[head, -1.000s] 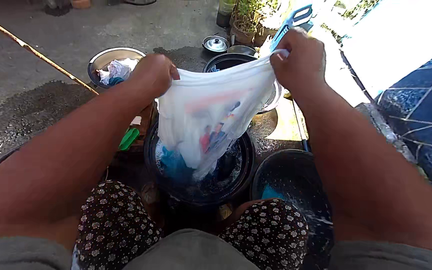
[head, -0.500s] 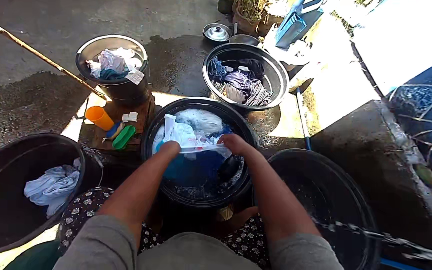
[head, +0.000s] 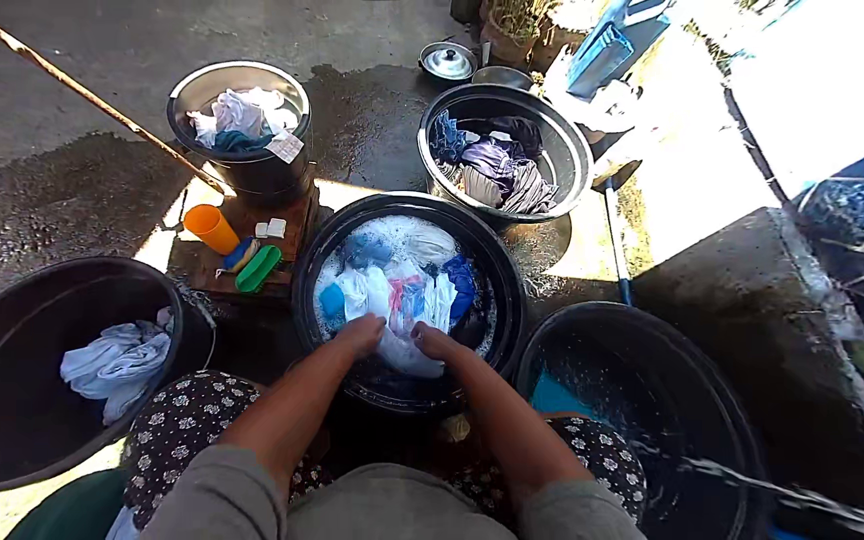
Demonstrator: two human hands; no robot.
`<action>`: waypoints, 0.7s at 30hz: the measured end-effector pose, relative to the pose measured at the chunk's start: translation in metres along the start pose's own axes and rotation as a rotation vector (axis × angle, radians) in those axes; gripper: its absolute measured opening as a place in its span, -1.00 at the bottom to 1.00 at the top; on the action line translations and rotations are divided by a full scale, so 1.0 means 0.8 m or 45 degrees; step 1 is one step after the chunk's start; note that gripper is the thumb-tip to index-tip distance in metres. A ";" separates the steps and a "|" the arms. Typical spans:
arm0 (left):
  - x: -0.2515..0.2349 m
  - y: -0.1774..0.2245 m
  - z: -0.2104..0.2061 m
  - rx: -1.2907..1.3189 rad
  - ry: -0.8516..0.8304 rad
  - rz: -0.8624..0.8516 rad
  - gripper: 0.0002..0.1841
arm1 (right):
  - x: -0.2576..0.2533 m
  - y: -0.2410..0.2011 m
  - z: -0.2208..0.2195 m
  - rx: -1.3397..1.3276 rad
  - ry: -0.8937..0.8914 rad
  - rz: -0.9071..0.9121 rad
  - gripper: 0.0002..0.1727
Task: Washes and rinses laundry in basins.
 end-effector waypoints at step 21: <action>0.003 0.063 0.042 1.197 0.416 -0.028 -0.56 | 0.354 -0.268 0.276 -0.764 1.811 1.136 -0.94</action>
Point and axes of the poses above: each hand's wrist, its own x-axis away from the middle knuckle, its own z-axis out of the back of the hand, y = z × x, the point moved 3 cm from there along -x, towards the middle knuckle, and after that the axes turned 6 degrees about z, right-handed, at the moved point
